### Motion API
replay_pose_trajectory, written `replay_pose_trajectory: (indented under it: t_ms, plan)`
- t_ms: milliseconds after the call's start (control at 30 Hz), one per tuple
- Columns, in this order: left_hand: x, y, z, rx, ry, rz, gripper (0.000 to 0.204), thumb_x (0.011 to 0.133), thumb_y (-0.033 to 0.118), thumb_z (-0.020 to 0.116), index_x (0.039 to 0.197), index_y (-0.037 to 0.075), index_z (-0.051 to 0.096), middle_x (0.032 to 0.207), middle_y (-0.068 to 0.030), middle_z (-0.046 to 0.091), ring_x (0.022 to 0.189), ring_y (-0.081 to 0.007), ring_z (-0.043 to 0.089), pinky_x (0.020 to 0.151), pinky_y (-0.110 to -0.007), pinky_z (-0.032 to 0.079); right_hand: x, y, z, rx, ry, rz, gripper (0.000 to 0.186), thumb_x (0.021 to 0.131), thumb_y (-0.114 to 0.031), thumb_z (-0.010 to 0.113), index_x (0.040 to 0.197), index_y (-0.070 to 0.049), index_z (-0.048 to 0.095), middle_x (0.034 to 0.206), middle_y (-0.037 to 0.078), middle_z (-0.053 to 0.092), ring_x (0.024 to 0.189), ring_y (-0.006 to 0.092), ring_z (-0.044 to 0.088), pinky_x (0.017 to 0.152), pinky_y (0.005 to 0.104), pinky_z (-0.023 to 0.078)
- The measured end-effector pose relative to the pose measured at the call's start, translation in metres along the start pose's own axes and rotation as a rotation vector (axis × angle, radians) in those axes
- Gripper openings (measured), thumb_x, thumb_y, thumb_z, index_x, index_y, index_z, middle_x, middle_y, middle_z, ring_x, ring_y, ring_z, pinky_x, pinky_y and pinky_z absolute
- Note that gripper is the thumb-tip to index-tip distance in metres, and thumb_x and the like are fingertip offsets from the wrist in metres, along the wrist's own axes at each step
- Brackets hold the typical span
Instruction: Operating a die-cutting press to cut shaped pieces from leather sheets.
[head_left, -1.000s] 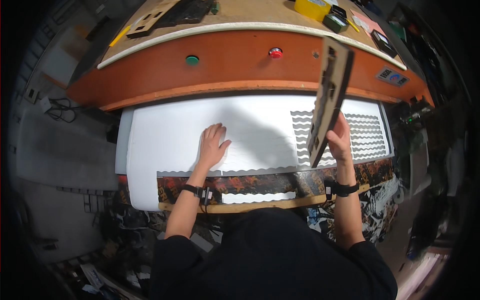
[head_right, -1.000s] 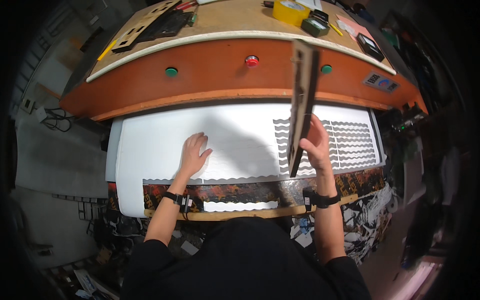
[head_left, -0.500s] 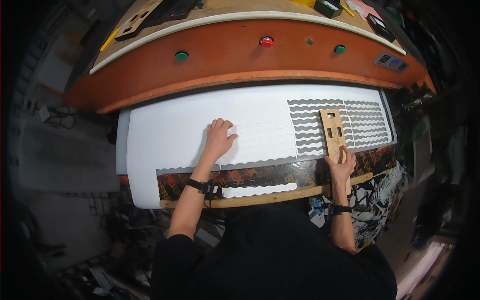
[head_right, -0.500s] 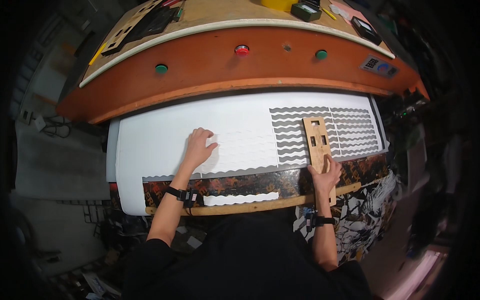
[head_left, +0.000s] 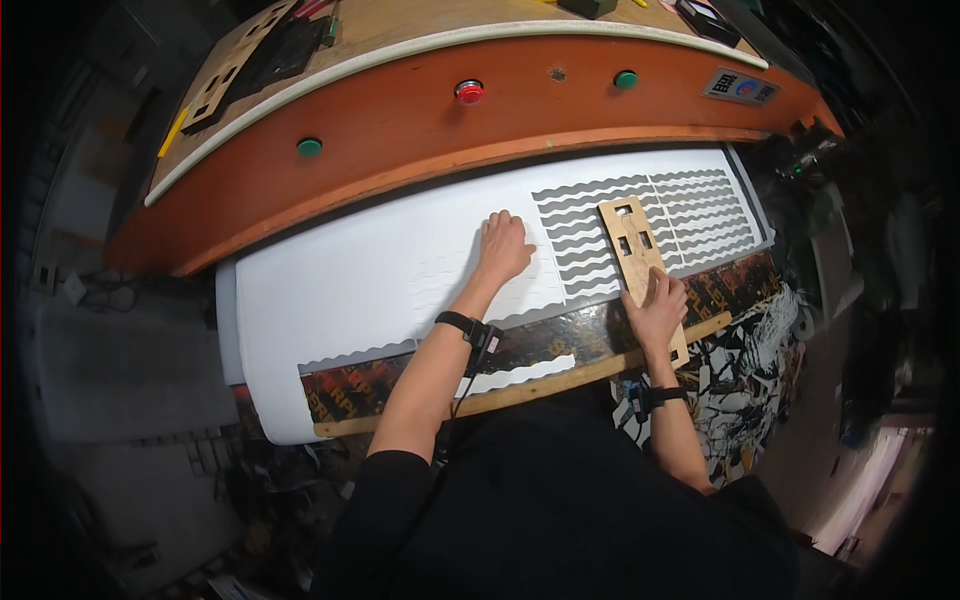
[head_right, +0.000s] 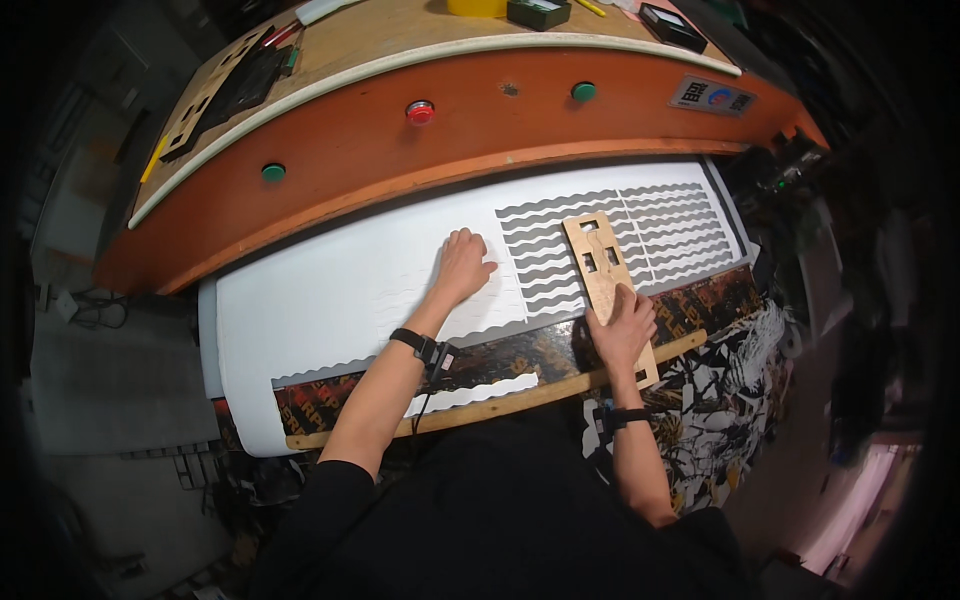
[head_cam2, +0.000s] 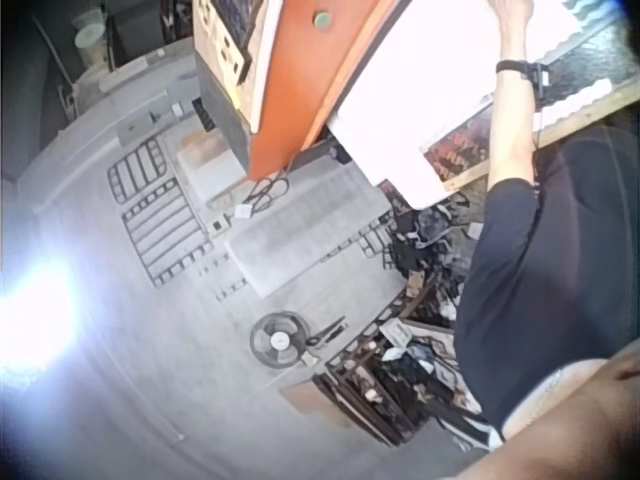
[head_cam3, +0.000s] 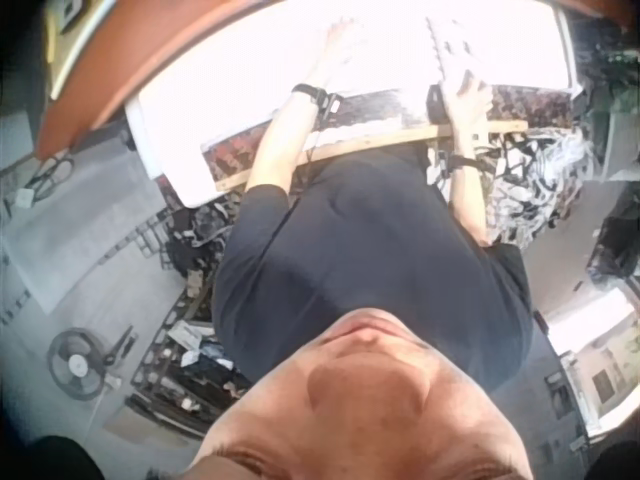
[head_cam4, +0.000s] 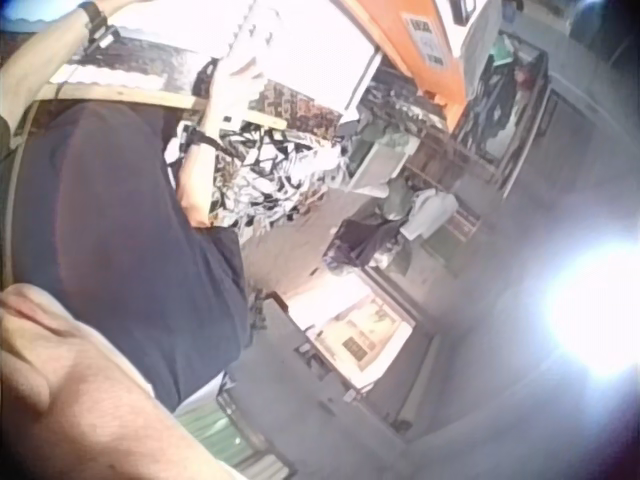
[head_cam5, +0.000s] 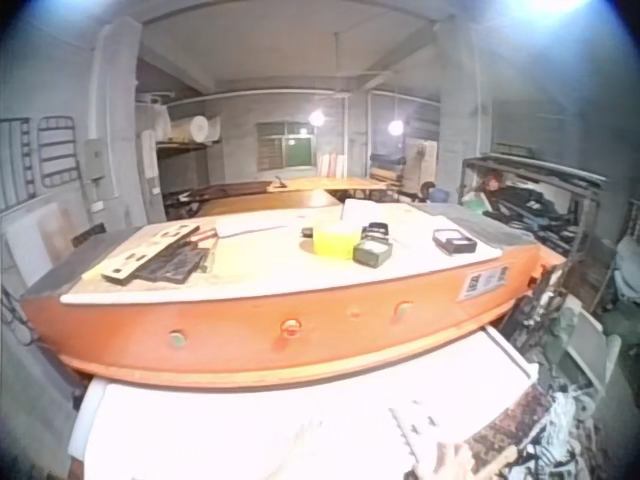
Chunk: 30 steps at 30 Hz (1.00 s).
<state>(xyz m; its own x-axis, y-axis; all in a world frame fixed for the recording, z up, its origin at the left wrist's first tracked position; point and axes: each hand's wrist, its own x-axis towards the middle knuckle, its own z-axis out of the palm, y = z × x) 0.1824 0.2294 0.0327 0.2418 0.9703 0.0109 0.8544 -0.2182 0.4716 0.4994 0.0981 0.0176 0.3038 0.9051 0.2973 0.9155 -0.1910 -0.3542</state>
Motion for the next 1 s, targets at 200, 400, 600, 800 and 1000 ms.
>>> replay_pose_trajectory:
  t_ms: [200, 400, 600, 800, 1000]
  plan:
    - [-0.012, -0.003, -0.008, -0.128, -0.004, -0.05, 0.029, 0.093, 0.019, 0.086, 0.109, -0.001, 0.072, 0.112, -0.0239, 0.075, 0.109, -0.0422, 0.071, 0.101, -0.054, 0.052, 0.001, -0.009, 0.004, 0.027, -0.002, -0.016, 0.081, 0.077, -0.043, 0.095, 0.148, -0.016, 0.064, 0.135, 0.016, 0.055, 0.13, 0.0407, 0.053, 0.11, 0.0554, 0.041]
    - [-0.076, -0.007, -0.041, -0.326, 0.15, 0.116, 0.017, 0.102, 0.012, 0.077, 0.115, 0.003, 0.072, 0.111, -0.016, 0.079, 0.099, -0.0393, 0.077, 0.084, -0.05, 0.06, -0.003, -0.018, 0.004, -0.003, 0.136, -0.113, 0.085, 0.077, -0.038, 0.098, 0.15, -0.011, 0.064, 0.153, 0.018, 0.055, 0.142, 0.0414, 0.051, 0.119, 0.0562, 0.04]
    - [-0.14, 0.037, -0.069, -0.496, 0.083, 0.21, 0.027, 0.098, 0.009, 0.083, 0.121, 0.002, 0.071, 0.105, -0.0182, 0.077, 0.095, -0.0399, 0.078, 0.081, -0.044, 0.061, -0.005, -0.103, -0.042, 0.975, -0.617, -0.273, 0.072, 0.089, -0.018, 0.095, 0.153, -0.006, 0.065, 0.137, 0.011, 0.074, 0.111, 0.0212, 0.071, 0.098, 0.0367, 0.059]
    - [-0.17, 0.011, -0.064, -0.343, 0.009, 0.101, 0.043, 0.094, 0.024, 0.089, 0.128, 0.005, 0.071, 0.095, -0.0165, 0.078, 0.092, -0.0399, 0.08, 0.076, -0.046, 0.061, -0.029, -0.124, -0.021, 0.998, -0.912, -0.017, 0.017, 0.1, -0.004, 0.084, 0.116, 0.001, 0.081, 0.087, -0.003, 0.073, 0.077, 0.0041, 0.064, 0.069, 0.0242, 0.052]
    - [-0.212, -0.032, -0.053, -0.255, -0.057, 0.024, 0.035, 0.097, 0.029, 0.087, 0.12, 0.006, 0.074, 0.084, -0.0126, 0.074, 0.08, -0.0379, 0.075, 0.071, -0.047, 0.058, -0.035, -0.083, -0.009, 0.816, -0.967, -0.02, 0.017, 0.095, -0.008, 0.087, 0.11, -0.002, 0.083, 0.08, 0.0, 0.072, 0.071, 0.0078, 0.063, 0.066, 0.0281, 0.052]
